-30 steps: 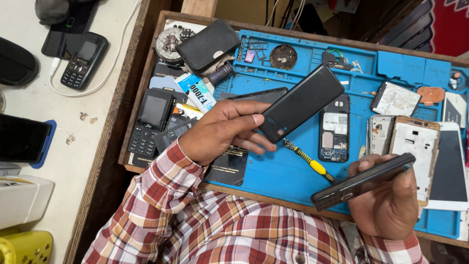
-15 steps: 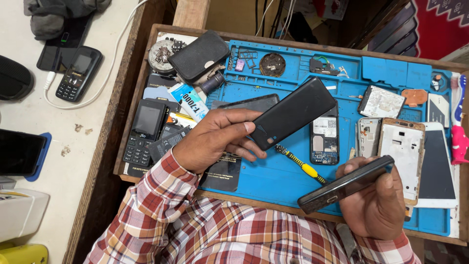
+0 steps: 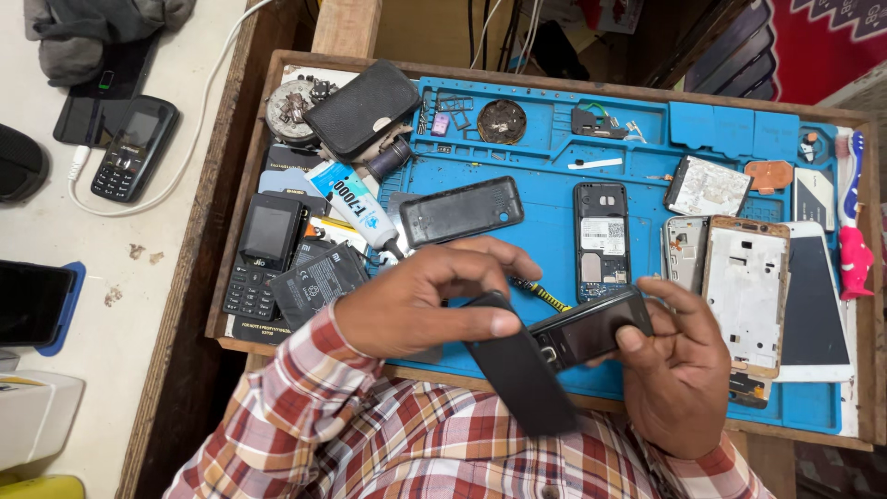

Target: The person disassembles and reassembles mobile phone components on a cluttered workbench. They use a screwdriver to remove screws from a circuit board, then handle a keypad and back cover, fitting them together. Later, they use a plastic spudger to pry and separate parts of a phone frame.

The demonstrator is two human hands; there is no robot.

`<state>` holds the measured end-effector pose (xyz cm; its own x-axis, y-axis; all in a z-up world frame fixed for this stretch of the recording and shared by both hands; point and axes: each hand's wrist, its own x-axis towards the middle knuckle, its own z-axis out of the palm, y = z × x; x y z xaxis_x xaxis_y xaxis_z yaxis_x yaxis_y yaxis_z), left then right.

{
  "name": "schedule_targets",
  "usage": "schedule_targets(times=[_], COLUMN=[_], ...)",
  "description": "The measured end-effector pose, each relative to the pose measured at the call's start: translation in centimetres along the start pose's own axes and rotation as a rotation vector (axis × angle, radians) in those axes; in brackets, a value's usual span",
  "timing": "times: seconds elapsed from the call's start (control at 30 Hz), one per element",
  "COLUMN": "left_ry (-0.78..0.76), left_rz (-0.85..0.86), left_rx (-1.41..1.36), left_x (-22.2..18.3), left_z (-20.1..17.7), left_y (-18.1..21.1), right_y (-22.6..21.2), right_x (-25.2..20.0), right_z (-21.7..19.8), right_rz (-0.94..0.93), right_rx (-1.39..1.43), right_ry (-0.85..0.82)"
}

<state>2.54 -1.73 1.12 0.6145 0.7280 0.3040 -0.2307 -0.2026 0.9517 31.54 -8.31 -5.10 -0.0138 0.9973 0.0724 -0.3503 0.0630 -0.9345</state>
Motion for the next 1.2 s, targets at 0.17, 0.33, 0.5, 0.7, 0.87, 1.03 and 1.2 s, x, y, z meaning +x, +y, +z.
schedule_targets(times=[0.17,0.33,0.5,0.7,0.87,1.03,1.2], left_ry=[0.052,0.161,0.263,0.335,0.439,0.545,0.592], left_rz=[-0.367,-0.332,-0.364,-0.411,-0.230,-0.213,-0.213], left_rx=[-0.186,-0.070,-0.045,-0.019,0.131,0.104,0.134], left_x=[0.7,0.7,0.7,0.6,0.7,0.7,0.7], left_z=[1.9,2.6,3.3,3.7,4.1,4.6,5.1], left_y=[-1.2,-2.2,-2.7,-2.9,-3.5,-3.6,-3.3], right_y=[-0.4,-0.9,-1.4,-1.7,-2.0,-2.1,-2.0], right_x=[0.2,-0.2,-0.1,0.0,0.0,0.0,0.0], right_z=[0.7,0.8,1.4,2.0,2.0,2.2,2.1], right_rz=[-0.003,0.019,0.085,0.060,0.092,0.083,0.097], right_rx=[-0.036,-0.458,-0.419,-0.438,-0.552,-0.606,-0.445], right_ry=[-0.054,-0.064,-0.061,-0.110,-0.113,-0.131,-0.165])
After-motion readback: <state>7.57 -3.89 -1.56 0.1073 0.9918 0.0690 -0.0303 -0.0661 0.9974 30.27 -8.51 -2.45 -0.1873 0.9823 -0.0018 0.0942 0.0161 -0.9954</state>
